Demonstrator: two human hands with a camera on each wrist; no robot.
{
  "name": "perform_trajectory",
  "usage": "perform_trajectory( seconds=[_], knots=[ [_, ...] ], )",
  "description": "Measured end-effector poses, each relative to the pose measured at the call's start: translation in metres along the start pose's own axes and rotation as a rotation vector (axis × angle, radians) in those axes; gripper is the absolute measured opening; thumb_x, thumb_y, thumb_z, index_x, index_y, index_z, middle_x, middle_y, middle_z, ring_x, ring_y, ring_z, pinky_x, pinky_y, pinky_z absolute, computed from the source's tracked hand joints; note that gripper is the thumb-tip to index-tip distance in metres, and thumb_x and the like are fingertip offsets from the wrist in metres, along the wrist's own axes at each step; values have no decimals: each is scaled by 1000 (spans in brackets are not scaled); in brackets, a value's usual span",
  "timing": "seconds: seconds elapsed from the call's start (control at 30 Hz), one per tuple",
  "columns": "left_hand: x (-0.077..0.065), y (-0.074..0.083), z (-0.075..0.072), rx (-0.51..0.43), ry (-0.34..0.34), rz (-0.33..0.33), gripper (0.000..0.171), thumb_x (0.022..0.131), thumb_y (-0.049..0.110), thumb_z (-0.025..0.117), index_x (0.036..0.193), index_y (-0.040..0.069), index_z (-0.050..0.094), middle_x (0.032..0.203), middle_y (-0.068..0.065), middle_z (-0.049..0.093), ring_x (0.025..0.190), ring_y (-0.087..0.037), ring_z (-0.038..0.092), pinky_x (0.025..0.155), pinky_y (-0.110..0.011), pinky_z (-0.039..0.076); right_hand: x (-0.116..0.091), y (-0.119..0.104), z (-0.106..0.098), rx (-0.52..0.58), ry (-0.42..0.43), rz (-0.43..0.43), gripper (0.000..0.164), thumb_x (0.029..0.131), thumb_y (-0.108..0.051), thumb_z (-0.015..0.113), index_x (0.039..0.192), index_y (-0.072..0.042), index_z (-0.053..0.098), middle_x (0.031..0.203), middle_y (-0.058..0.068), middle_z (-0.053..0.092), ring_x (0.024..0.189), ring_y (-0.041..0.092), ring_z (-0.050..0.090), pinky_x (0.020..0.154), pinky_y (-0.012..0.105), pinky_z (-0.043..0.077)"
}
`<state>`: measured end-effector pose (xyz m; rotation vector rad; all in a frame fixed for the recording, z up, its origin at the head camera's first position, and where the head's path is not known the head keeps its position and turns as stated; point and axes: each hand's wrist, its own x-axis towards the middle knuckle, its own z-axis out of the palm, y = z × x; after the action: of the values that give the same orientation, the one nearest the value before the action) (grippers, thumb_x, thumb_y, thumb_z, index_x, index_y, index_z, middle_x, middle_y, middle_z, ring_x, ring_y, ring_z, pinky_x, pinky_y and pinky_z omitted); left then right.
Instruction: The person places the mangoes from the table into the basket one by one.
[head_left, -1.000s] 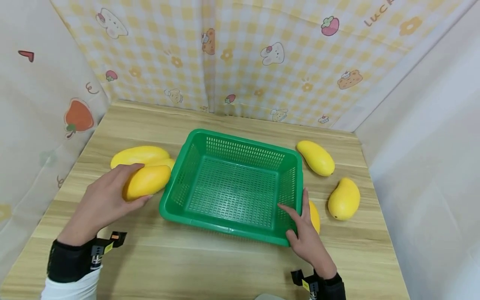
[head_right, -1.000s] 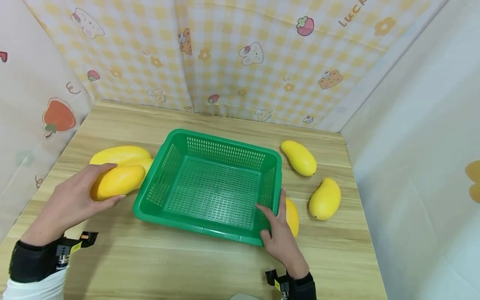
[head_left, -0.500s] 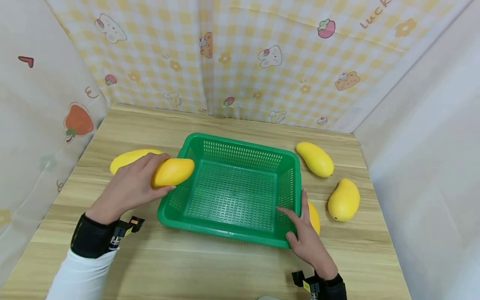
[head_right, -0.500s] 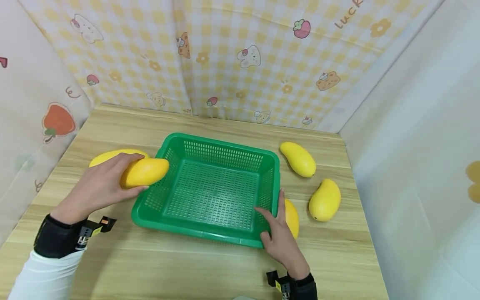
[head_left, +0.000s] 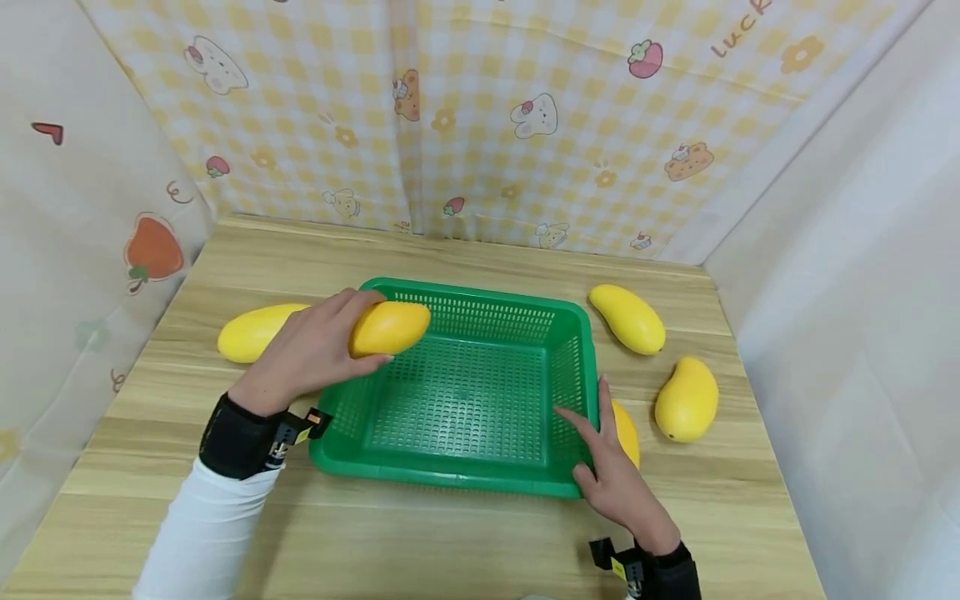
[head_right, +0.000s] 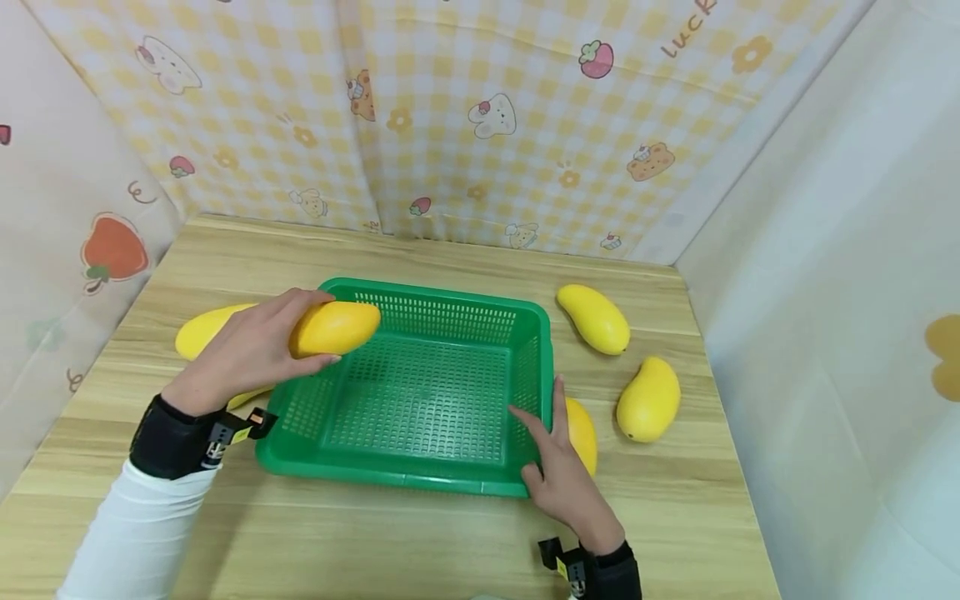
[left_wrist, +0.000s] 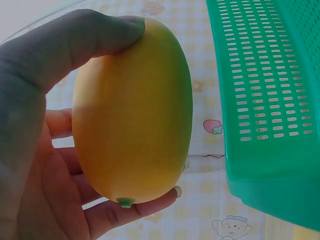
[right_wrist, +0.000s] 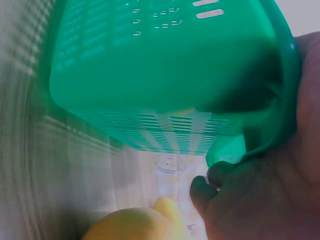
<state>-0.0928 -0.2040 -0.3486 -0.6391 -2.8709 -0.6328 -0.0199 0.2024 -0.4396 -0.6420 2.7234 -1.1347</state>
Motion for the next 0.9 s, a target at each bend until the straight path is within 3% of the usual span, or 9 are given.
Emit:
perform_trajectory(
  seconds=[0.1, 0.2, 0.3, 0.4, 0.5, 0.67, 0.9],
  knots=[
    [4, 2, 1, 3, -2, -3, 67, 75, 39, 79, 128, 9, 51, 103, -7, 58, 74, -22, 54, 62, -38, 47, 0, -6, -6, -26, 21, 39, 69, 89, 5, 55, 150, -13, 29, 157, 16, -13, 133, 46, 26, 69, 35, 52],
    [7, 4, 2, 8, 0, 3, 67, 74, 38, 80, 127, 9, 52, 105, -7, 59, 74, -21, 54, 63, -38, 47, 5, -12, -12, -85, 106, 100, 62, 96, -12, 57, 150, -6, 26, 153, 25, 12, 129, 45, 35, 88, 54, 46],
    [10, 4, 4, 30, -3, 25, 67, 74, 38, 80, 127, 8, 51, 106, -8, 59, 74, -22, 54, 63, -39, 47, 14, -13, -17, -157, 177, 182, 61, 98, -23, 56, 146, 3, 28, 134, 28, 42, 113, 40, 51, 86, 54, 46],
    [12, 4, 7, 71, -20, 45, 67, 75, 37, 79, 127, 6, 51, 106, -11, 59, 75, -24, 56, 62, -41, 48, 23, -13, -17, -219, 155, 270, 63, 98, -30, 56, 141, 8, 32, 111, 24, 58, 92, 31, 60, 73, 44, 51],
    [16, 5, 11, 103, -39, 62, 67, 75, 36, 80, 127, 5, 51, 106, -13, 59, 78, -27, 57, 62, -43, 48, 28, -15, -18, -237, 76, 341, 56, 98, -34, 54, 131, 9, 41, 93, 17, 62, 73, 22, 61, 59, 35, 50],
    [26, 7, 18, 107, -67, 89, 68, 76, 35, 79, 127, 1, 50, 110, -15, 55, 80, -28, 55, 65, -42, 48, 31, -17, -16, -253, 18, 414, 38, 99, -30, 52, 109, 6, 50, 74, 10, 56, 61, 18, 56, 51, 31, 45],
    [41, 7, 31, 138, -92, 153, 66, 73, 34, 81, 122, -1, 54, 112, -15, 46, 81, -27, 51, 62, -39, 47, 30, -17, -13, -191, 11, 462, 35, 101, -28, 47, 110, 6, 47, 70, 9, 51, 56, 18, 52, 48, 31, 42]
  ],
)
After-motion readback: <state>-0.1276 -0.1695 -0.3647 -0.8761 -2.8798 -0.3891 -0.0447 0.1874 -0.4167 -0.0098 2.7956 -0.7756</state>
